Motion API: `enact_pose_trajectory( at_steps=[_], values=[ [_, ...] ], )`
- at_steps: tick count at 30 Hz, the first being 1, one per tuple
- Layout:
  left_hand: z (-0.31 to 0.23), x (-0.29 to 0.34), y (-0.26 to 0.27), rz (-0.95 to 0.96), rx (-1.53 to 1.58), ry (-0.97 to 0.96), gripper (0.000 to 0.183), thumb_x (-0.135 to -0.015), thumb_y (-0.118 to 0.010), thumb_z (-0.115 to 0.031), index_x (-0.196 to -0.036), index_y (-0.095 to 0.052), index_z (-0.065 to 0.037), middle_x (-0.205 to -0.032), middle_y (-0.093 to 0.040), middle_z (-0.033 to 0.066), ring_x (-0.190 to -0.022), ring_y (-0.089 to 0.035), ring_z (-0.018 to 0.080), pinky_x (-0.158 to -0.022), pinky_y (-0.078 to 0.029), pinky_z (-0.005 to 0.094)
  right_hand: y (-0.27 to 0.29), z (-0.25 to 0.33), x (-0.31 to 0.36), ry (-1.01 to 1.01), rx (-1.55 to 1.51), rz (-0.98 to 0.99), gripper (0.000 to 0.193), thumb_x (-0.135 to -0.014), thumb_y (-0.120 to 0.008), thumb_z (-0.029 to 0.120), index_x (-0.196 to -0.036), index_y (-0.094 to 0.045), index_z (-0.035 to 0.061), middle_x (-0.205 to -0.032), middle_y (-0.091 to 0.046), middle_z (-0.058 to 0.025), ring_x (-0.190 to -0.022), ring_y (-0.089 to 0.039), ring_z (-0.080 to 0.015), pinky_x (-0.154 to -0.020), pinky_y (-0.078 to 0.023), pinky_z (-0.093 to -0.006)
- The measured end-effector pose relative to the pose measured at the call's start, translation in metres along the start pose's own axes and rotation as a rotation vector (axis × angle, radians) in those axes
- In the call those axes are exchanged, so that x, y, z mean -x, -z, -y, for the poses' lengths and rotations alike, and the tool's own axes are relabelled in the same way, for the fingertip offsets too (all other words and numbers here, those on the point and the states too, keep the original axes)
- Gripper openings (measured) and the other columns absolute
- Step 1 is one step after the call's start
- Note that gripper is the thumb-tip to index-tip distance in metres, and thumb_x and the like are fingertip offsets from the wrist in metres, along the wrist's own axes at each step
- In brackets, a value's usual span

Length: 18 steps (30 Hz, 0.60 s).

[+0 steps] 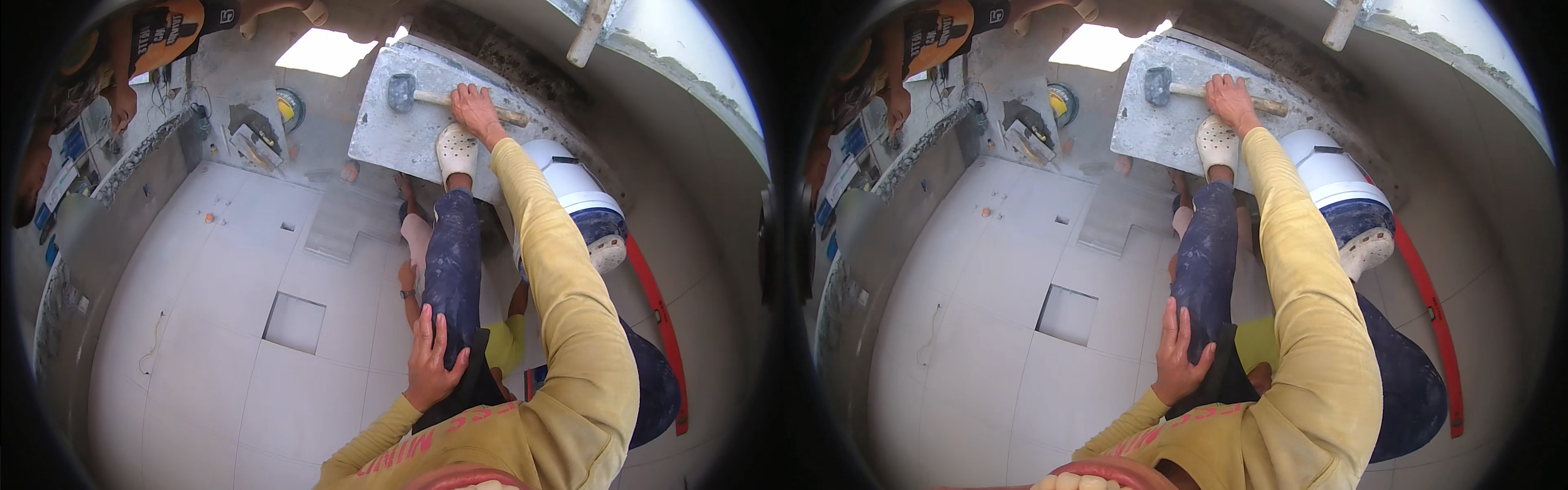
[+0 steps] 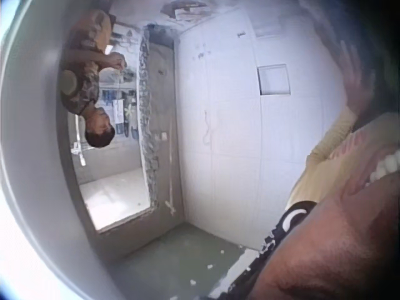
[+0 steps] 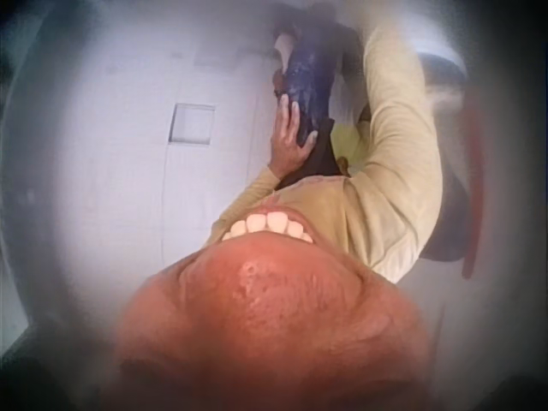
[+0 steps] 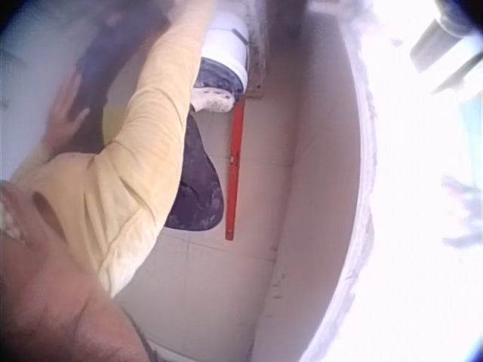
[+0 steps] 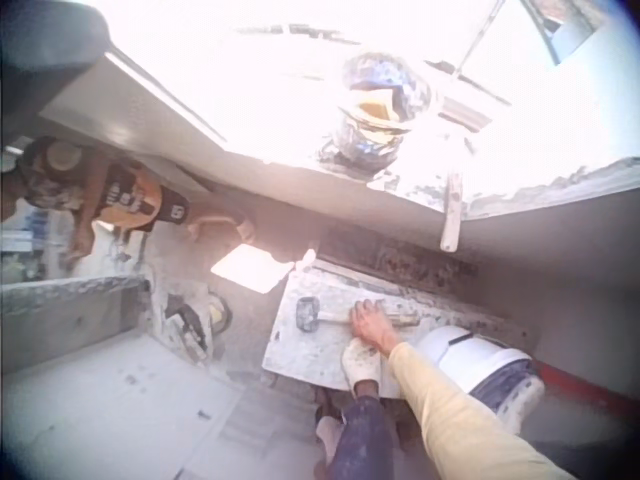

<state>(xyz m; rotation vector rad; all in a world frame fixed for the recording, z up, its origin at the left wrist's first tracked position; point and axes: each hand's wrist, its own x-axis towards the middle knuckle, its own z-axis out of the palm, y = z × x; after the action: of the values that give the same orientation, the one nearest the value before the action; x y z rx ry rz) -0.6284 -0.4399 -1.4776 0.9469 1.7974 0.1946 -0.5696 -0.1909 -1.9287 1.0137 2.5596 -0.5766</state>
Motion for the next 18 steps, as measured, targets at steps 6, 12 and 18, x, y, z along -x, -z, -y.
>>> enact_pose_trajectory(
  at_steps=[6,12,18],
  values=[
    [-0.016,0.003,0.009,0.046,-0.139,-0.036,0.075,-0.095,-0.065,-0.024,-0.153,-0.028,0.007,-0.161,-0.017,0.0342,-0.144,-0.031,0.0508,-0.117,-0.033,0.0471,0.113,0.006,0.037,-0.169,-0.320,0.169,0.021,-0.096,-0.047,0.015,-0.106,-0.057,-0.0011,-0.089,-0.073,-0.0219,-0.085,-0.072,-0.0402,-0.074,-0.056,-0.0506],
    [-0.036,0.024,0.018,0.118,-0.426,-0.144,0.067,-0.099,-0.056,-0.035,-0.148,-0.037,0.006,-0.154,-0.030,0.0357,-0.127,-0.051,0.0495,-0.105,-0.044,0.0486,0.329,-0.020,0.192,-0.036,-0.155,0.150,0.021,-0.095,-0.049,0.014,-0.096,-0.063,-0.0015,-0.080,-0.072,-0.0177,-0.072,-0.072,-0.0368,-0.060,-0.056,-0.0486],
    [-0.101,0.020,0.069,0.401,-0.704,-0.365,0.056,-0.101,-0.047,-0.046,-0.129,-0.056,0.001,-0.135,-0.054,0.0324,-0.106,-0.065,0.0469,-0.089,-0.052,0.0557,0.562,-0.052,0.408,-0.072,0.128,-0.015,0.018,-0.091,-0.056,0.018,-0.081,-0.066,0.0072,-0.071,-0.071,-0.0098,-0.068,-0.073,-0.0289,-0.056,-0.054,-0.0422]
  ],
)
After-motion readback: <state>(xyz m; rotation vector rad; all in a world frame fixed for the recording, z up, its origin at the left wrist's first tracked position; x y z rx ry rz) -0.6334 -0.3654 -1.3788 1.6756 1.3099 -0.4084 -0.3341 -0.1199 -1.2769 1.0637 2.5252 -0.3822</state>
